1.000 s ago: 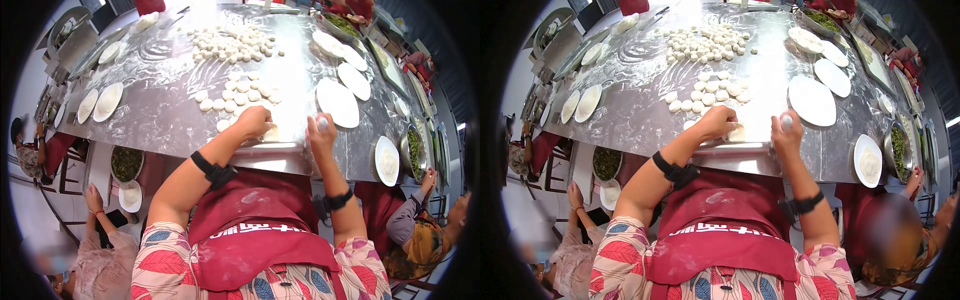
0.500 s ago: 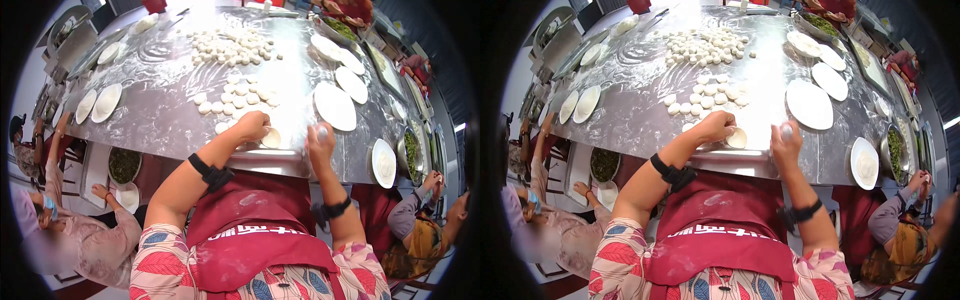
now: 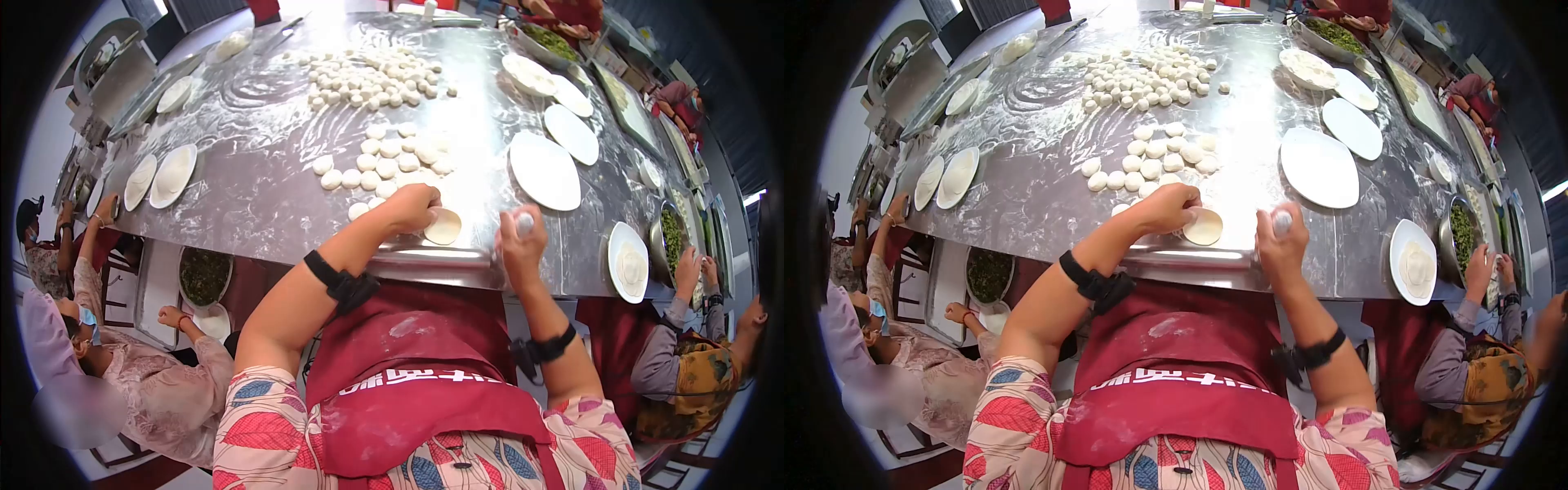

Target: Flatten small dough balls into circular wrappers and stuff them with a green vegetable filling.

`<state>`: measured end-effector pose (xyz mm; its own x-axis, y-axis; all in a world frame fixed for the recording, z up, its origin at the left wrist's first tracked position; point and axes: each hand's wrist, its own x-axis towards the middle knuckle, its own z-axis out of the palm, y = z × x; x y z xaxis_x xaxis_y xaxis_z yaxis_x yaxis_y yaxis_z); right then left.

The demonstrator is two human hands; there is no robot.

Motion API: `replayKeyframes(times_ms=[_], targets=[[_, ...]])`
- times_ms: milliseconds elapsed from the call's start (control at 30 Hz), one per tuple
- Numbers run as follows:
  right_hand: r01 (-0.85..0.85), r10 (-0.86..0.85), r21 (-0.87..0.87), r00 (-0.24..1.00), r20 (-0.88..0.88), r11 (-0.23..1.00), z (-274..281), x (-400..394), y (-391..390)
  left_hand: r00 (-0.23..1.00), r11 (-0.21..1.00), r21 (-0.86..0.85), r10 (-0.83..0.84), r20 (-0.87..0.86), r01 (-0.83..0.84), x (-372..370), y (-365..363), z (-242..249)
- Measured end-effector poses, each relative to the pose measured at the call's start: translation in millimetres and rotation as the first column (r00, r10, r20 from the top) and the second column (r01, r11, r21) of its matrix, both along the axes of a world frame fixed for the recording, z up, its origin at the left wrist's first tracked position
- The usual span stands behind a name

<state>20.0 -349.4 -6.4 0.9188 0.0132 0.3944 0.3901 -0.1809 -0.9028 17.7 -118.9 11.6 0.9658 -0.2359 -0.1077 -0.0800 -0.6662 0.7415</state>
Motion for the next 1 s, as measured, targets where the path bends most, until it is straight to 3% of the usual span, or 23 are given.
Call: replayKeyframes(times_ms=[33,100,167,233,267,367,433,500,633,733,800,833,900,1000], targets=[[-0.036,0.037,0.025,0.999,-0.024,0.999,0.7,-7.7,-4.3,0.999,1.000,-0.017,-0.026,-0.026,0.026,0.5,1.6,1.0],[0.044,-0.044,-0.021,0.999,0.008,0.999,5.3,10.2,9.8,0.990,0.994,-0.040,-0.103,-0.093,0.099,-3.4,0.9,1.7],[0.113,-0.082,-0.110,0.962,0.259,0.987,-7.0,54.3,30.0,0.998,0.997,0.057,-0.059,0.021,0.058,0.2,-4.2,1.7],[0.107,-0.070,-0.172,0.976,0.207,0.979,2.2,71.1,46.7,0.995,0.989,0.144,0.002,0.100,-0.016,8.7,-10.0,-2.2],[0.116,-0.080,-0.164,0.974,0.213,0.980,1.2,71.0,44.8,0.999,0.992,0.119,0.024,0.042,-0.028,14.4,-11.2,-4.3],[0.083,-0.062,-0.112,0.981,0.185,0.990,-1.5,43.1,25.1,0.994,0.984,0.140,-0.110,-0.003,0.109,7.4,-8.9,7.6],[0.058,-0.056,-0.066,0.998,0.028,0.996,1.8,2.6,3.5,0.998,0.997,0.060,-0.049,0.027,0.047,5.4,-5.8,-3.0],[-0.009,0.009,0.008,1.000,-0.008,1.000,-0.5,-14.0,-5.2,0.999,1.000,0.005,-0.026,-0.045,0.026,1.2,-2.5,-3.7],[0.149,-0.112,-0.126,0.959,0.261,0.981,-3.2,47.2,30.2,0.998,0.999,0.034,-0.036,-0.047,0.038,-1.7,-5.7,7.5],[0.157,-0.113,-0.180,0.966,0.232,0.971,6.6,61.8,43.2,1.000,0.992,0.129,0.010,-0.009,-0.009,9.3,-14.4,8.6],[0.143,-0.108,-0.146,0.968,0.229,0.979,-3.3,51.2,30.9,0.996,0.986,0.144,-0.082,-0.032,0.086,8.5,-11.5,11.2],[0.100,-0.083,-0.114,0.986,0.144,0.989,-4.0,34.2,18.6,0.991,0.981,0.144,-0.127,-0.048,0.133,6.7,-11.0,11.4],[0.072,-0.072,-0.057,0.997,-0.006,0.996,1.8,-7.1,0.2,0.991,0.996,0.025,-0.079,-0.105,0.082,3.2,-8.7,4.9],[0.083,-0.084,-0.048,0.996,-0.006,0.995,1.0,-18.5,-2.9,0.964,0.991,-0.131,-0.055,-0.260,0.021,-5.9,-5.2,2.3]])
